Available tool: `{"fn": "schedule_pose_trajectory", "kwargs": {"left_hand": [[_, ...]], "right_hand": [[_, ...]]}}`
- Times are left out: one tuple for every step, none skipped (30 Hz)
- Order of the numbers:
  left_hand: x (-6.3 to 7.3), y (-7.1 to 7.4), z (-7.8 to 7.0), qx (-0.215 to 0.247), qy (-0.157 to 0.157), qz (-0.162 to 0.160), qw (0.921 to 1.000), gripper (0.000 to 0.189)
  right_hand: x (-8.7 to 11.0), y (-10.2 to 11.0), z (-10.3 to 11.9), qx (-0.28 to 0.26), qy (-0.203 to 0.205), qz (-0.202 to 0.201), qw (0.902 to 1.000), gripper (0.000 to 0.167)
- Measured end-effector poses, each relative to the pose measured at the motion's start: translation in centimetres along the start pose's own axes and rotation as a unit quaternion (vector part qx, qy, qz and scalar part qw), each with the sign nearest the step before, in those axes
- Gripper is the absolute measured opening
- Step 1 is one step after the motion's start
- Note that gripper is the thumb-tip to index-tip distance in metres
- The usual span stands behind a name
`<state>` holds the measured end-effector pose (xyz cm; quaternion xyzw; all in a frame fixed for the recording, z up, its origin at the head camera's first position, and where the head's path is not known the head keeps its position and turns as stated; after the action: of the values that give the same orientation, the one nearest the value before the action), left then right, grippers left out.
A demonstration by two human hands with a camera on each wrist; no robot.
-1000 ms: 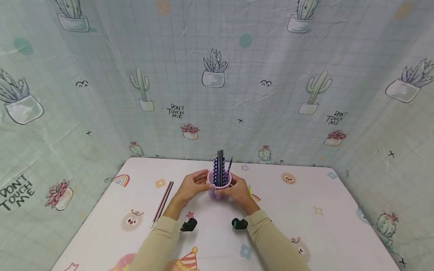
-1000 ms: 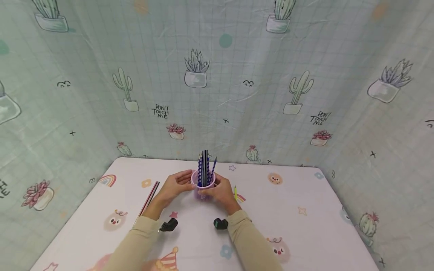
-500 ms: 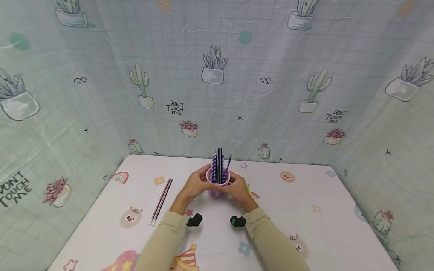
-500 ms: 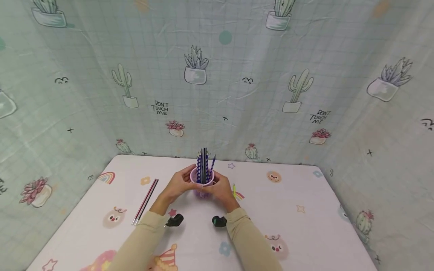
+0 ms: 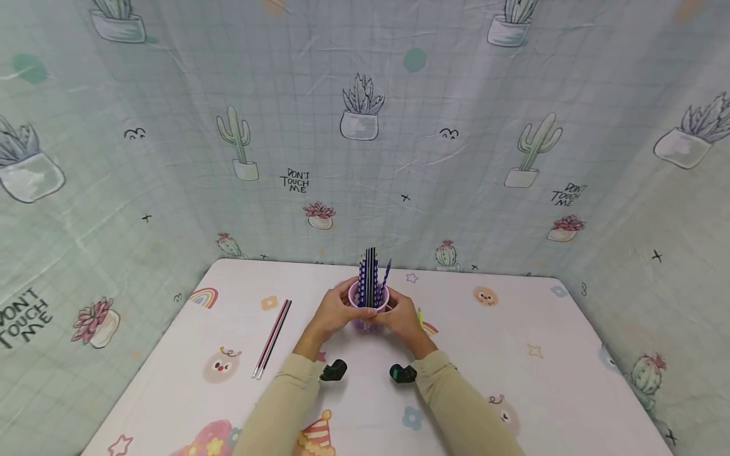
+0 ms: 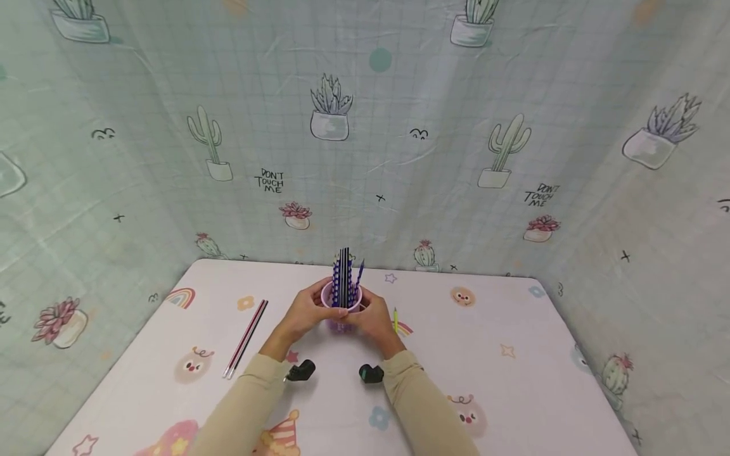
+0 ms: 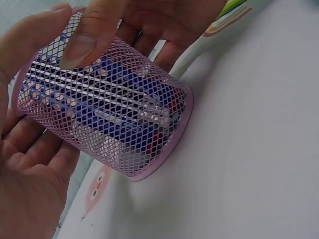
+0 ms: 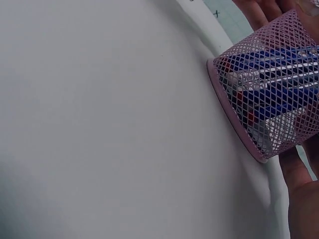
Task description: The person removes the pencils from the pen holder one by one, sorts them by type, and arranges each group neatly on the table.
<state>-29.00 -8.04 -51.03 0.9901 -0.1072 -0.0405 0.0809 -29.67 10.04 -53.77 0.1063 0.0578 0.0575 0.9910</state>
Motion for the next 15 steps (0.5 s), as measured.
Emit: {"fn": "schedule_pose_trajectory", "kwargs": {"left_hand": [[0.0,0.0,0.0,-0.001,0.000,0.000,1.0000,0.088],[0.0,0.0,0.1,-0.002,0.000,0.000,1.0000,0.088],[0.0,0.0,0.1,-0.002,-0.001,0.001,1.0000,0.087],[-0.1,0.0,0.2,-0.002,-0.001,0.002,1.0000,0.087],[-0.1,0.0,0.2,-0.001,-0.002,0.004,1.0000,0.086],[-0.1,0.0,0.2,-0.001,-0.003,0.006,1.0000,0.086],[-0.1,0.0,0.2,0.004,-0.001,0.008,1.0000,0.086],[-0.2,0.0,0.2,0.002,-0.001,0.009,1.0000,0.086],[-0.2,0.1,0.2,0.001,-0.002,0.010,1.0000,0.086],[-0.2,0.1,0.1,-0.003,-0.003,0.010,0.9999,0.086],[-0.2,0.1,0.1,-0.007,-0.003,0.010,0.9999,0.087],[-0.2,0.2,0.0,-0.010,-0.003,0.009,0.9999,0.087],[-0.2,0.2,0.0,-0.011,-0.002,0.008,0.9999,0.088],[-0.2,0.2,-0.1,-0.014,-0.001,0.006,0.9999,0.088],[-0.2,0.3,-0.1,-0.016,-0.001,0.004,0.9999,0.088]], "right_hand": [[0.1,0.0,0.0,0.001,0.005,0.001,1.0000,0.073],[0.1,-0.1,0.0,0.003,0.009,0.002,0.9999,0.072],[0.2,-0.1,-0.1,0.005,0.012,0.003,0.9999,0.071],[0.2,-0.1,-0.1,0.006,0.012,0.007,0.9999,0.071],[0.3,0.0,0.0,0.008,0.013,0.011,0.9998,0.070],[0.3,0.1,0.1,0.006,0.012,0.017,0.9998,0.070],[0.4,0.2,0.3,0.001,0.008,0.024,0.9997,0.069],[0.4,0.4,0.5,-0.007,-0.004,0.029,0.9996,0.070],[0.5,0.6,0.8,-0.019,-0.018,0.032,0.9991,0.070],[0.5,0.9,1.1,-0.034,-0.031,0.035,0.9983,0.071],[0.5,1.2,1.5,-0.046,-0.043,0.036,0.9973,0.072],[0.6,1.4,1.8,-0.058,-0.053,0.036,0.9962,0.073],[0.6,1.7,2.2,-0.069,-0.063,0.036,0.9950,0.073],[0.5,1.9,2.6,-0.076,-0.067,0.035,0.9942,0.074],[0.5,2.1,3.0,-0.082,-0.068,0.036,0.9936,0.074]]}}
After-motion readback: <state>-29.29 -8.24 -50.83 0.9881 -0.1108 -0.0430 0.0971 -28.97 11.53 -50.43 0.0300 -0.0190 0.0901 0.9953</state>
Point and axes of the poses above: each hand's wrist, its own x-axis away from the middle knuckle, its own y-axis out of the back of the hand, z = x × y, the point moved 3 cm from there along -x, towards the middle knuckle
